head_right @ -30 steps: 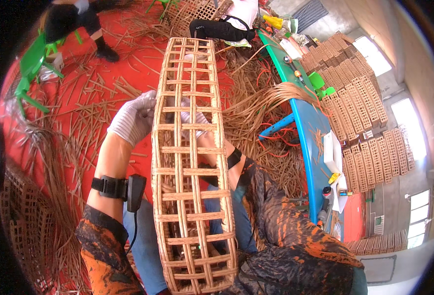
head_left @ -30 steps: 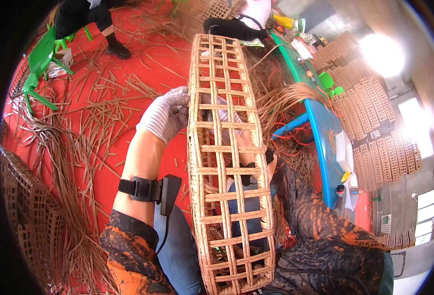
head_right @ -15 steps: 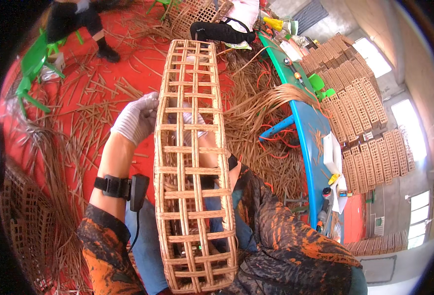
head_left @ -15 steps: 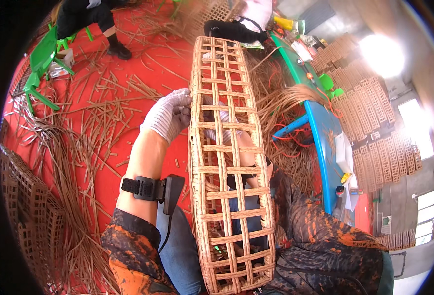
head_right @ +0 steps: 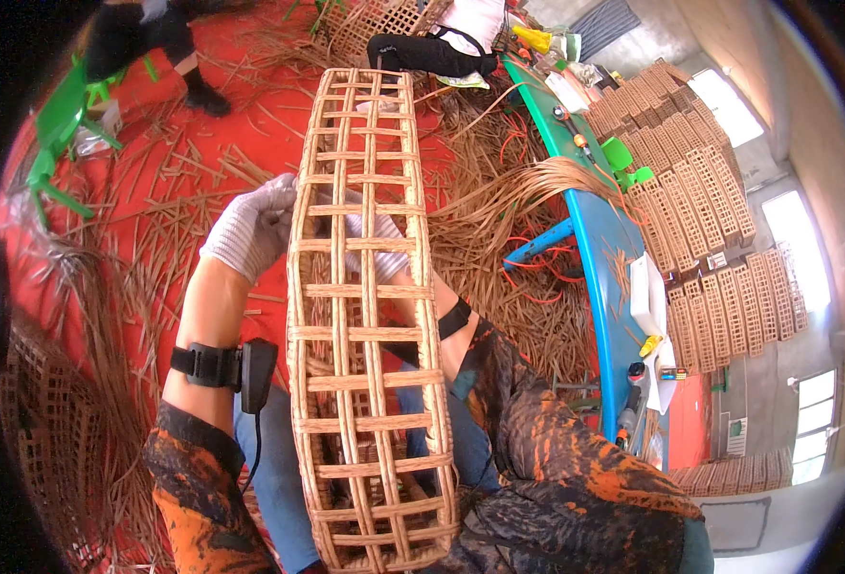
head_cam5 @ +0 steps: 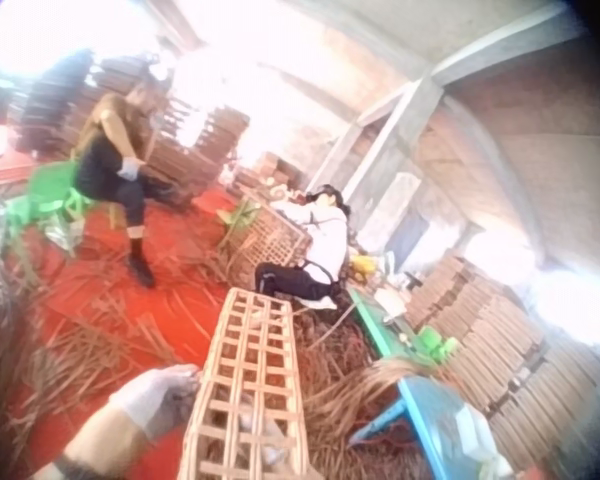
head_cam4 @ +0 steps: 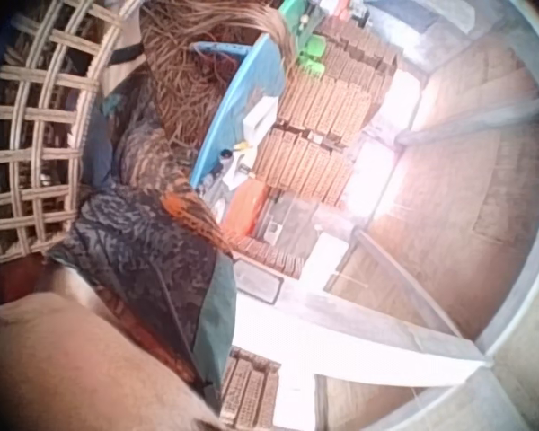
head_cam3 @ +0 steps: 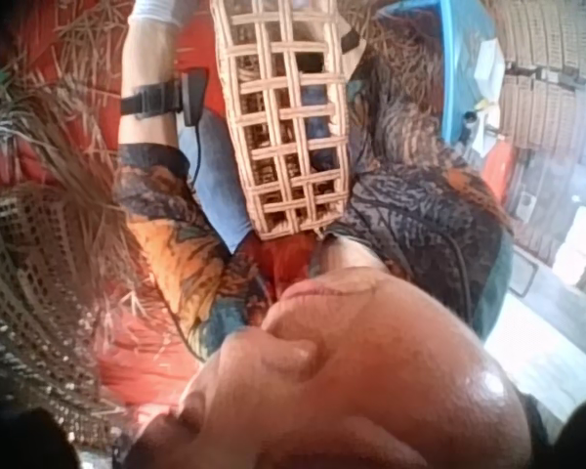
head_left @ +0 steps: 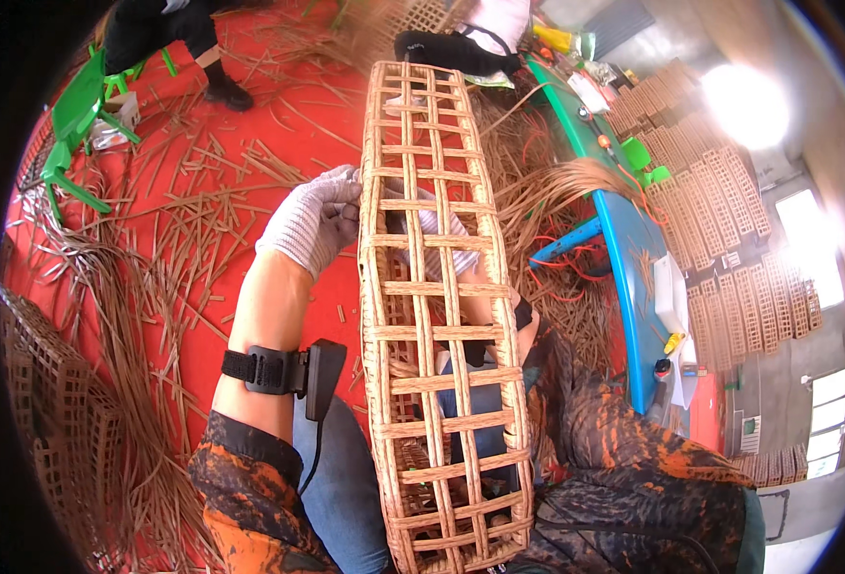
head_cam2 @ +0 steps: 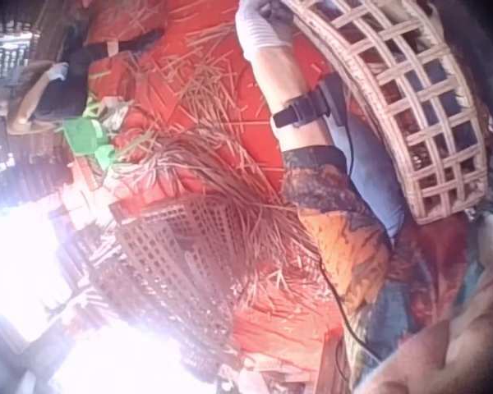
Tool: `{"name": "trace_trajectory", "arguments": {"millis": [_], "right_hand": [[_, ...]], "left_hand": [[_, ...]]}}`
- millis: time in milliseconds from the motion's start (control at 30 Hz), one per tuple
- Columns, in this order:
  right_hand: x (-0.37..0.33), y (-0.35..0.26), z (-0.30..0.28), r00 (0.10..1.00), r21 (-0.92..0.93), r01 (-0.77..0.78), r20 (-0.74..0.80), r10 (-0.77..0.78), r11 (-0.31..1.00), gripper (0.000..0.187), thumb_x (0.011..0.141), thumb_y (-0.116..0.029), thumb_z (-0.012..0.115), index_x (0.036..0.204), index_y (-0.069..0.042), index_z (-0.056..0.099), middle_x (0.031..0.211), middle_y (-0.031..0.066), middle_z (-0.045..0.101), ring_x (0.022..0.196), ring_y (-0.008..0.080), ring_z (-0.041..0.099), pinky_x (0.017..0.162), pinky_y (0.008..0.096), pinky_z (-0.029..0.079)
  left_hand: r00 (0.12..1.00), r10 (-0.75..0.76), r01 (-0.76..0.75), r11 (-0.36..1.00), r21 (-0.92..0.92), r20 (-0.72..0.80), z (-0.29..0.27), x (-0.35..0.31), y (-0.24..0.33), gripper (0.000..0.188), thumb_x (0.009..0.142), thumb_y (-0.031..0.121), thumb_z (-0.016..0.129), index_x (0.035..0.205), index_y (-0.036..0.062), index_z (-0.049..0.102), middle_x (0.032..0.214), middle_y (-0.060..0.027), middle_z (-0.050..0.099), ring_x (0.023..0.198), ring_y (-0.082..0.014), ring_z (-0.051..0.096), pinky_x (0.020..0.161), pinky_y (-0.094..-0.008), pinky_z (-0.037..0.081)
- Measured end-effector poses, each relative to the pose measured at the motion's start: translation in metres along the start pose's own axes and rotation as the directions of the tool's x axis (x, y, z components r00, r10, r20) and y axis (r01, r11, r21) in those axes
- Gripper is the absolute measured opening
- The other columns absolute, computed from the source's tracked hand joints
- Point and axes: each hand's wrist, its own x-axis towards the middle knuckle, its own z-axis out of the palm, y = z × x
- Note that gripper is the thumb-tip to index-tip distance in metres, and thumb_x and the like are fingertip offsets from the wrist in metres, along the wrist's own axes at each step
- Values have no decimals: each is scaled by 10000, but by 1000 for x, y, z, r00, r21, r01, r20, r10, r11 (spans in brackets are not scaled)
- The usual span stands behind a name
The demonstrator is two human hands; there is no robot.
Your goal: Assembling and securing bamboo cages or frames using manual weaving and a pneumatic stapler.
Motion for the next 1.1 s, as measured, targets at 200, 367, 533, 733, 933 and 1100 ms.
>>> {"name": "trace_trajectory", "arguments": {"millis": [200, 367, 533, 733, 933, 1100], "right_hand": [[69, 21, 10, 1000, 62, 18, -16, -17, 998, 399, 995, -224, 489, 1357, -60, 452, 1265, 43, 546, 1164, 131, 507, 966, 278, 435], [81, 59, -7, 966, -3, 224, -131, -223, 975, 350, 928, -178, 601, 1222, 9, 561, 1122, 63, 614, 945, 136, 601, 805, 253, 505], [77, 65, -7, 972, 57, 215, -108, -208, 975, 326, 926, -166, 601, 1202, 5, 569, 1096, 58, 617, 923, 132, 600, 795, 252, 505], [75, 69, -5, 974, 84, 210, -100, -201, 974, 298, 923, -151, 600, 1178, 1, 579, 1064, 52, 620, 898, 127, 598, 782, 251, 505], [71, 74, -7, 976, 102, 205, -92, -196, 973, 269, 920, -137, 599, 1154, -3, 589, 1032, 46, 623, 872, 122, 597, 769, 250, 504], [77, 76, -10, 974, 138, 223, -82, -213, 965, 246, 918, -125, 599, 1135, -7, 598, 1005, 41, 626, 851, 118, 596, 758, 250, 504]], "left_hand": [[997, -50, 42, 993, 112, 67, -15, 2, 0, 253, 853, 25, 589, 1105, 37, 600, 878, -20, 637, 728, -95, 581, 625, -201, 488], [955, 280, -196, 845, 498, -99, 5, -4, -4, 274, 837, 75, 641, 1104, 113, 688, 744, 20, 621, 588, -44, 499, 528, -186, 404], [859, 511, -399, 688, 605, -15, 6, 1, -14, 223, 901, 38, 592, 1085, 99, 702, 758, 30, 618, 611, -32, 495, 546, -188, 413], [871, 491, -366, 637, 679, 9, 4, 5, -7, 215, 890, 32, 610, 1082, 92, 687, 785, 24, 623, 634, -39, 516, 555, -193, 422], [859, 508, -461, 724, 514, 55, 12, 3, -15, 217, 906, 39, 600, 1105, 69, 682, 850, 13, 646, 685, -43, 533, 594, -197, 443], [843, 528, -480, 660, 577, 97, 5, 8, -9, 172, 903, 69, 617, 1054, 24, 685, 915, 1, 676, 741, -38, 542, 635, -197, 437]]}}
